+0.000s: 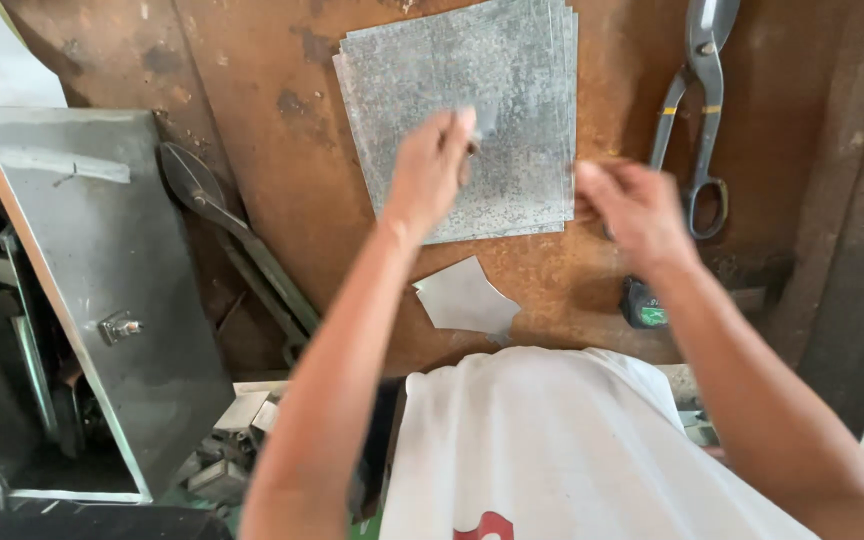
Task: Measuring and cutting small rectangular pieces of sheet metal into specific shapes using tin snips.
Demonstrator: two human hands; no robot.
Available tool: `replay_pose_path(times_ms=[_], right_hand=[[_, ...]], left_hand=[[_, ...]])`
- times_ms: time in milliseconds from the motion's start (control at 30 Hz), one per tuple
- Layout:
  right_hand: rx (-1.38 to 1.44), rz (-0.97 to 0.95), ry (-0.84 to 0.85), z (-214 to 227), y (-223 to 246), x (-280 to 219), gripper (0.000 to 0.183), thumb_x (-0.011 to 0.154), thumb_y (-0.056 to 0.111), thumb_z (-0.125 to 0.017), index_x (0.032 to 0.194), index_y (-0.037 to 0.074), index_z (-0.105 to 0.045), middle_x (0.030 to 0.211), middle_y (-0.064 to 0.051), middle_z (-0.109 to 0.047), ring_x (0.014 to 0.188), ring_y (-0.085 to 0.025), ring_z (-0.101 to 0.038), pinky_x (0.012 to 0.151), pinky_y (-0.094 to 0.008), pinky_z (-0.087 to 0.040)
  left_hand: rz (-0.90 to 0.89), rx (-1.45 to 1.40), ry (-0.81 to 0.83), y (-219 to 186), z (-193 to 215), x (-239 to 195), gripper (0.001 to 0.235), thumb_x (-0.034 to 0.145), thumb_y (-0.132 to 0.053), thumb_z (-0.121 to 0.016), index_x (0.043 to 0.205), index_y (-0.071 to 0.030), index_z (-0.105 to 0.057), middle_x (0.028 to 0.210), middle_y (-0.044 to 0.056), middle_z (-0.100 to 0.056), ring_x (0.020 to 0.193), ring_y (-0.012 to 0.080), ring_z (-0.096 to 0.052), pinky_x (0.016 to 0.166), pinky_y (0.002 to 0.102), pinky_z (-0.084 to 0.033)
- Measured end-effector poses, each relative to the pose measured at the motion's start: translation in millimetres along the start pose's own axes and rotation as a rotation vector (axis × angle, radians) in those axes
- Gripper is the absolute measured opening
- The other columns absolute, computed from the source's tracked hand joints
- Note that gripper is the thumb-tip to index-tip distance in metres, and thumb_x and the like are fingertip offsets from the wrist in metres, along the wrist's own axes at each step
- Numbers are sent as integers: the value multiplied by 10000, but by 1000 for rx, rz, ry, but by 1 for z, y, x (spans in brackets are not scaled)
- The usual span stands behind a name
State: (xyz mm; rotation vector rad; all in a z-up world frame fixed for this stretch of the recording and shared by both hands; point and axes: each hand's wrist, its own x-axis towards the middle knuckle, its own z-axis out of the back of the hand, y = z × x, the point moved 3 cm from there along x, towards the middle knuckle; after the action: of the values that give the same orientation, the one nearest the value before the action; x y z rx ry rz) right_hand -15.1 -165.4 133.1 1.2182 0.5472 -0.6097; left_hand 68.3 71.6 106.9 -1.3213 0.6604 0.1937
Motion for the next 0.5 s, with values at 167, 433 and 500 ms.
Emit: replay_pose_path(times_ms=[167, 433, 500], right_hand=[[434, -7, 156, -78, -16, 13, 355, 990, 280, -673, 1180, -16, -720, 941, -46, -751, 835, -137, -708, 757, -306, -595], [-136, 179, -181, -48, -43, 27, 273, 1014, 180, -682, 1150, -55, -712, 985, -158, -746, 867, -183, -667, 757, -334, -535], [-357, 465, -376, -33, -61, 42, 259, 993, 142, -660, 1120, -80, -694, 1135, -181, -740, 977, -212, -724, 848, -324, -563]], left_hand=[[-6, -287, -202, 81, -62, -36, 469, 1080, -431, -545, 926, -3, -660, 756, 3, -572, 682, 153, -521, 598, 351, -444], [-196, 471, -740, 58, 3, -71, 447, 977, -409, -656, 1122, 14, -655, 1096, 289, -659, 1061, 447, -612, 917, 514, -472], [-173, 520, -894, 92, 14, -55, 557, 965, -358, -658, 1337, 46, -561, 1233, 323, -614, 1136, 478, -567, 941, 519, -452]])
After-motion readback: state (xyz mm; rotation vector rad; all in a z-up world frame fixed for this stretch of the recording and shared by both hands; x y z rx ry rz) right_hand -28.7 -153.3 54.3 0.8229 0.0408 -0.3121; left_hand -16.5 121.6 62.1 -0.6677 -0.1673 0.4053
